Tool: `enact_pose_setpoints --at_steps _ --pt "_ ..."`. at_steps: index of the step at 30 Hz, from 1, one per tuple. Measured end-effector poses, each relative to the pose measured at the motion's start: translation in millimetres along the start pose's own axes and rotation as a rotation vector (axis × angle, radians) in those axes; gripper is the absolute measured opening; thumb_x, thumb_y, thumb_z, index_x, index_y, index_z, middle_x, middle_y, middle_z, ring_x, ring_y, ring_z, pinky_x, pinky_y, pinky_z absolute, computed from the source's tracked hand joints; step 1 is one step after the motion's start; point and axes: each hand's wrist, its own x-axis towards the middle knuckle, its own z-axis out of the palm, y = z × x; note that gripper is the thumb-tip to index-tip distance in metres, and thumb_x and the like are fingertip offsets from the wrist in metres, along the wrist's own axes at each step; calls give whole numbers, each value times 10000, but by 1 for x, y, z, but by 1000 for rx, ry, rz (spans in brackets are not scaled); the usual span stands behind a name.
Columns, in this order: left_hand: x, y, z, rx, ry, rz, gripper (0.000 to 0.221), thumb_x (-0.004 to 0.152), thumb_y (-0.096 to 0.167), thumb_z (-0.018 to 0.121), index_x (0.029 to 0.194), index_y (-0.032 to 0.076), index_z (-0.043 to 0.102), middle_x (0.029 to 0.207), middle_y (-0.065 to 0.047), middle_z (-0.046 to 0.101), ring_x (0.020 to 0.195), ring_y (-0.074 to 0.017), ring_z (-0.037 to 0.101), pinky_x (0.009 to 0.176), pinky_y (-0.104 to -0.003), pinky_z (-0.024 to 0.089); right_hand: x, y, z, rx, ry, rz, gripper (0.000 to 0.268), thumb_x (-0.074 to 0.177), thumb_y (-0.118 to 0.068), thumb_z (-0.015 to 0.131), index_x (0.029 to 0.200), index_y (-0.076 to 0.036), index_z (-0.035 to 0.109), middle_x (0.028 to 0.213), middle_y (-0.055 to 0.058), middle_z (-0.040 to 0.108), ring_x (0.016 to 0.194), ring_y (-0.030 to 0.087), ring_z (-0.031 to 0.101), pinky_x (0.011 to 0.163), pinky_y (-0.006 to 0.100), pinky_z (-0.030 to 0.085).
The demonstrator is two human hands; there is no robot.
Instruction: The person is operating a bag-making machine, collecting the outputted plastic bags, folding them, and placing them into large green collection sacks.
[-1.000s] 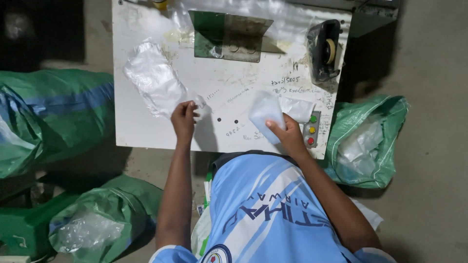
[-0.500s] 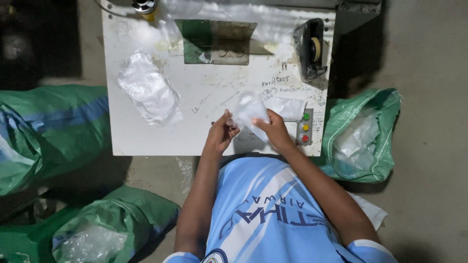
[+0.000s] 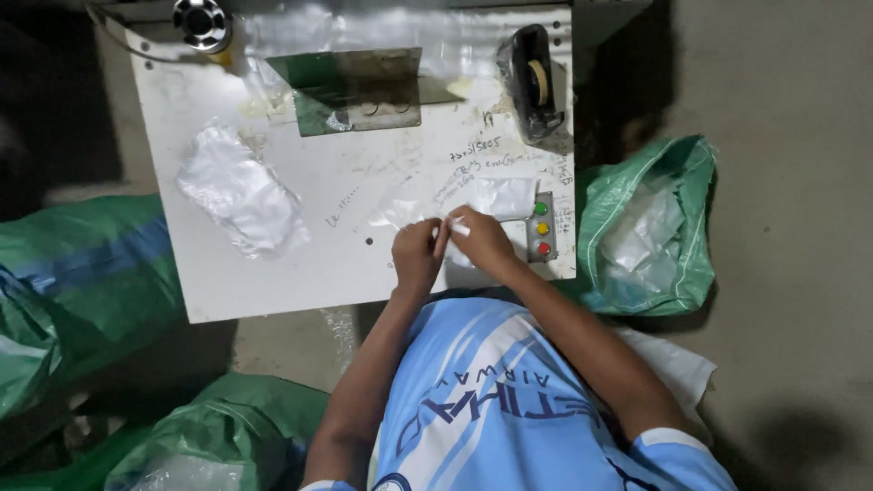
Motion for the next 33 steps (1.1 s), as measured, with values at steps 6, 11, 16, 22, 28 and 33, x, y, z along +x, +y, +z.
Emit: enact_pose_setpoints --at_steps 6,11,16,22,28,33 --pt "11 10 -9 -274 -46 -460 192 1078 291 591 1094 130 695 599 -161 596 615 -357 640 655 -461 499 -19 11 -7 881 -220 109 517 1026 -250 633 1440 14 470 986 181 680 463 148 610 323 174 437" --pt "4 44 -6 -388 -239 -406 174 1058 381 616 1035 235 707 556 -28 649 578 -231 697 613 -344 538 17 60 28 463 -266 -109 329 1020 -136 525 1304 20 582 772 180 702 427 204 635 325 266 465" --pt "-8 5 10 -184 -484 -481 253 1040 336 590 1204 160 667 939 -127 763 888 -333 755 782 -473 570 45 76 33 690 -60 50 225 986 -154 538 1105 -4 656 619 182 589 426 265 649 376 316 510" --pt "-39 -36 11 321 -381 -158 253 1061 216 569 1225 73 699 1234 -169 672 1227 -353 622 1015 -463 465 50 78 41 476 90 44 254 1012 -208 640 1224 -73 677 659 114 666 422 177 614 350 249 453" --pt "-51 -75 19 509 -543 206 631 1102 440 359 1664 169 261 1737 -70 221 1610 -325 108 1299 -534 45 50 60 64 657 -51 150 526 1026 -260 622 1412 54 452 1178 266 642 501 204 671 303 265 495" --pt "-34 -78 30 563 -311 193 565 998 489 594 1468 177 581 1503 -179 530 1346 -562 475 969 -558 478 91 90 88 134 62 -50 334 989 -177 660 1278 -16 615 1133 231 661 997 441 707 764 498 595"
